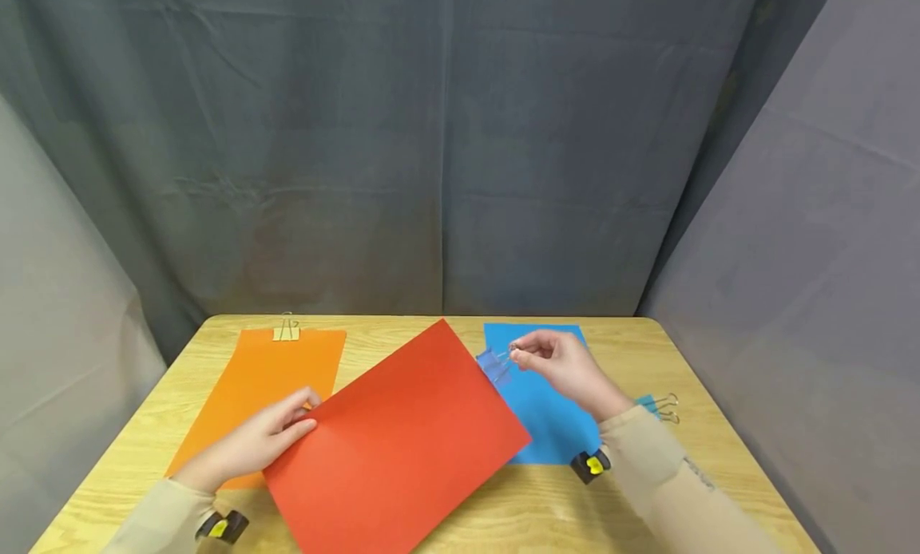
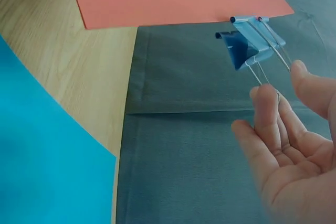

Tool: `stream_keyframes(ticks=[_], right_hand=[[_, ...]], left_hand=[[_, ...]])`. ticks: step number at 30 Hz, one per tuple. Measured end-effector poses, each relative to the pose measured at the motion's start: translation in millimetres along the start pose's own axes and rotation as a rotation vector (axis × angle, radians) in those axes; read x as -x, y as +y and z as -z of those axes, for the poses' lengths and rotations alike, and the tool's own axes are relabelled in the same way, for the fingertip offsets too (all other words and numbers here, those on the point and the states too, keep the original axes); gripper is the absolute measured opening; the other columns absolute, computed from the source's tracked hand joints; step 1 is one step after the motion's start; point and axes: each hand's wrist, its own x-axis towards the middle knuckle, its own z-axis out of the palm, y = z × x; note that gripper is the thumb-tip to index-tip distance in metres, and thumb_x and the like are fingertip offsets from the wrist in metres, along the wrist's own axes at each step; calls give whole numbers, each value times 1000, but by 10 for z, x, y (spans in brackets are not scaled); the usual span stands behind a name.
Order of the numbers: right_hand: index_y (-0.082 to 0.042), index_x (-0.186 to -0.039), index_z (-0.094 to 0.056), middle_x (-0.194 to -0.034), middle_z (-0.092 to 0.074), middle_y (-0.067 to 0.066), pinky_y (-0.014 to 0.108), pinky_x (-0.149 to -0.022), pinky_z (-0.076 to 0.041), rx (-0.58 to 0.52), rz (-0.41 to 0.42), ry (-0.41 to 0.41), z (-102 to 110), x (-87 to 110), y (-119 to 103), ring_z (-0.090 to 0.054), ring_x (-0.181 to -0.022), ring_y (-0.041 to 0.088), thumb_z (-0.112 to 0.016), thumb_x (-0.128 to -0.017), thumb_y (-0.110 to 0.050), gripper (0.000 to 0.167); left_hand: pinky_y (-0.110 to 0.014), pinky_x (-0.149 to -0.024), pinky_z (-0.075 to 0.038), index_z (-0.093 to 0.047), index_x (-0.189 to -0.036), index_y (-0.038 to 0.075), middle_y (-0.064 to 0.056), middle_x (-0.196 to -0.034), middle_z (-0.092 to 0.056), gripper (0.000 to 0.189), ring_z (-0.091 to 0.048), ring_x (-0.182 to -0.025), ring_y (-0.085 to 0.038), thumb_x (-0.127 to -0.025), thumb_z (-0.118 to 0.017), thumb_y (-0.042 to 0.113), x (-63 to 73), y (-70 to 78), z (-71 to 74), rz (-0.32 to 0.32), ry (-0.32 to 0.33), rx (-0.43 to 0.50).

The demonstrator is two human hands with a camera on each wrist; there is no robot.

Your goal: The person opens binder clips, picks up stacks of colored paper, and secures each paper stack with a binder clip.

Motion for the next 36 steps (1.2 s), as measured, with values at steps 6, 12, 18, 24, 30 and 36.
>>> stream_keyframes(ticks=[6, 12, 18, 24, 30, 36], right_hand=[[-2, -127, -66, -115, -72, 9, 39, -97, -54, -1, -2, -13, -44, -10, 26, -68, -101, 22, -69, -100, -29, 39], [0, -127, -66, -116, -71, 15, 36, -96, -54, -19, -3, -30, -90, -4, 22, -67, -101, 25, -68, -101, -27, 38], [0, -127, -66, -114, -71, 14, 35, -95, -54, -34, -15, -49, -132, 5, 40, -67, -98, 20, -69, -100, -25, 37], [1, -128, -65, -113, -71, 13, 39, -97, -54, -37, -22, -67, -166, 6, 63, -67, -99, 21, -69, -100, -26, 39], [2, -129, -64, -113, -72, 10, 41, -98, -54, -33, -27, -79, -176, 3, 86, -67, -101, 20, -68, -101, -26, 40], [0, -131, -63, -119, -70, 15, 45, -101, -54, -26, -29, -89, -182, 4, 116, -67, -104, 21, -68, -101, -29, 42]], left_hand=[[-27, -72, -49, -49, -116, 15, -3, -99, -66, 11, -62, -80, -10, -107, -55, 19, -2, -11, 2, 8, -12, 8], [-27, -73, -49, -50, -116, 15, -3, -101, -67, 11, -63, -82, -11, -107, -56, 19, -11, 6, -1, 14, -15, 4], [-27, -74, -49, -49, -116, 15, -4, -103, -66, 11, -63, -84, -13, -107, -55, 19, -18, 33, 1, 25, -15, 15], [-27, -75, -49, -50, -116, 16, -2, -100, -67, 12, -63, -83, -12, -107, -56, 20, -24, 50, -4, 24, -16, 16], [-27, -74, -49, -49, -117, 16, -1, -98, -68, 12, -63, -81, -12, -107, -56, 19, -27, 39, -12, 23, -22, 24], [-27, -74, -48, -49, -116, 15, -1, -97, -67, 11, -62, -80, -12, -107, -55, 19, -30, 20, -25, 19, -18, 5]])
